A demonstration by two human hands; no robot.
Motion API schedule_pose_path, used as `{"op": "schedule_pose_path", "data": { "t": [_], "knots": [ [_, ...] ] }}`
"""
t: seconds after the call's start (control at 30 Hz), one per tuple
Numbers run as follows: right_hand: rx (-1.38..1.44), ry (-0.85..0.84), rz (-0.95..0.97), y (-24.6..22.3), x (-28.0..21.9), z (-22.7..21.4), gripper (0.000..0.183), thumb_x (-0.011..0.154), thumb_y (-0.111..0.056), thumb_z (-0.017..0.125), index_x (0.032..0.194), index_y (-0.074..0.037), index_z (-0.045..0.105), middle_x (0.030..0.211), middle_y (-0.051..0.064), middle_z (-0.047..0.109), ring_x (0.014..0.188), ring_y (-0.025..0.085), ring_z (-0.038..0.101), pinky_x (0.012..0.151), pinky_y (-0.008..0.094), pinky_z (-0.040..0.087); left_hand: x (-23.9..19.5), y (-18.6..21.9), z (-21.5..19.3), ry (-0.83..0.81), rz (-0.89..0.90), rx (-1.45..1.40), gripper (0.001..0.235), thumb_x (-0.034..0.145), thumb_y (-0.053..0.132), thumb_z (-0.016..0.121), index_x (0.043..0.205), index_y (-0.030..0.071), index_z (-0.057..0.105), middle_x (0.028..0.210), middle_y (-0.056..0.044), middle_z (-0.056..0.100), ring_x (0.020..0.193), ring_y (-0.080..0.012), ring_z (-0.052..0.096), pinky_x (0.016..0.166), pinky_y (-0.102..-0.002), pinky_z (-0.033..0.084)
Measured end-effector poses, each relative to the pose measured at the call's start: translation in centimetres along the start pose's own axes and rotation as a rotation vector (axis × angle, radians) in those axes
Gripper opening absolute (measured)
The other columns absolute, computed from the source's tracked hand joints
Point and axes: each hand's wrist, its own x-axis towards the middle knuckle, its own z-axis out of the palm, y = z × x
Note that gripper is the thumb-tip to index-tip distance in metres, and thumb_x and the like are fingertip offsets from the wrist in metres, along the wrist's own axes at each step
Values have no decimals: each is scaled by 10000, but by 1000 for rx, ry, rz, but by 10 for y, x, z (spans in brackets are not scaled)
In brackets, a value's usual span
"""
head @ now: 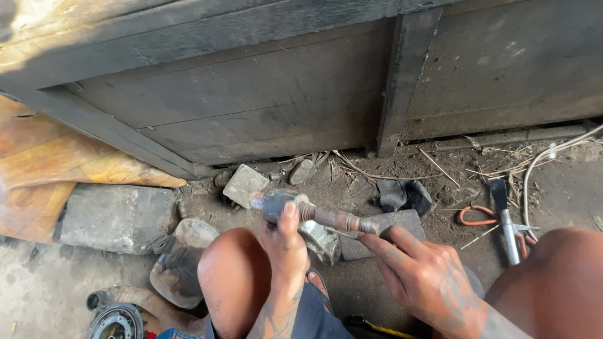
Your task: The person sits on the ground and uses a small metal tool to scrape and clean a dirty mechanical part held in their left hand. They rotate the part to access different areas and then use a yellow-handled brush to scrub the component.
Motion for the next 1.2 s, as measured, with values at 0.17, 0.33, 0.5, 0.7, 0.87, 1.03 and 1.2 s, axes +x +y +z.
{"op": "schedule_pose_path", "data": {
  "t": [0.17,0.33,0.5,0.7,0.87,1.03,1.2],
  "knots": [
    [90,-114,63,6,6,-5,386,903,-244,619,1287,-261,658,864,-10,558,572,270,659,426,458,540,2,-1,8,36,-403,-158,302,908,431,641,758,169,652,767,6,683,802,-173,641,856,-399,493],
    [262,-41,72,-4,9,-14,377,959,-192,569,1329,-195,638,874,21,553,592,272,633,477,415,534,-2,3,11,-15,-638,-396,364,895,465,618,923,107,560,764,-80,640,687,-275,691,681,-452,584],
    [478,-71,100,-7,12,-27,342,972,-161,548,1289,-157,676,848,28,598,605,251,667,579,356,533,-3,15,9,-357,-534,-579,754,917,672,456,692,1,714,625,-197,734,513,-282,702,514,-370,524],
    [677,-51,88,-23,13,-23,279,994,-155,545,1224,-99,694,898,61,723,707,232,718,693,316,539,-5,-4,5,-16,-673,-663,660,846,674,529,1003,43,645,837,-112,678,640,-257,668,671,-455,610],
    [674,-24,106,-25,14,-22,253,979,-167,560,1175,-94,701,956,50,762,835,222,754,767,314,541,-10,-2,8,-36,-727,-620,729,884,720,422,904,22,630,635,-160,636,535,-306,652,487,-423,528],
    [600,0,119,-28,10,-28,245,987,-169,553,1179,-117,696,950,32,732,803,219,735,761,310,542,-17,2,8,-63,-694,-653,667,902,689,438,888,50,629,692,-117,647,558,-254,634,586,-424,548],
    [457,78,158,-27,3,-30,259,982,-161,564,1198,-129,701,921,18,684,776,233,727,701,352,558,-24,14,7,-61,-646,-554,633,844,662,494,944,48,615,779,-143,664,658,-259,639,650,-429,544]
  ]
}}
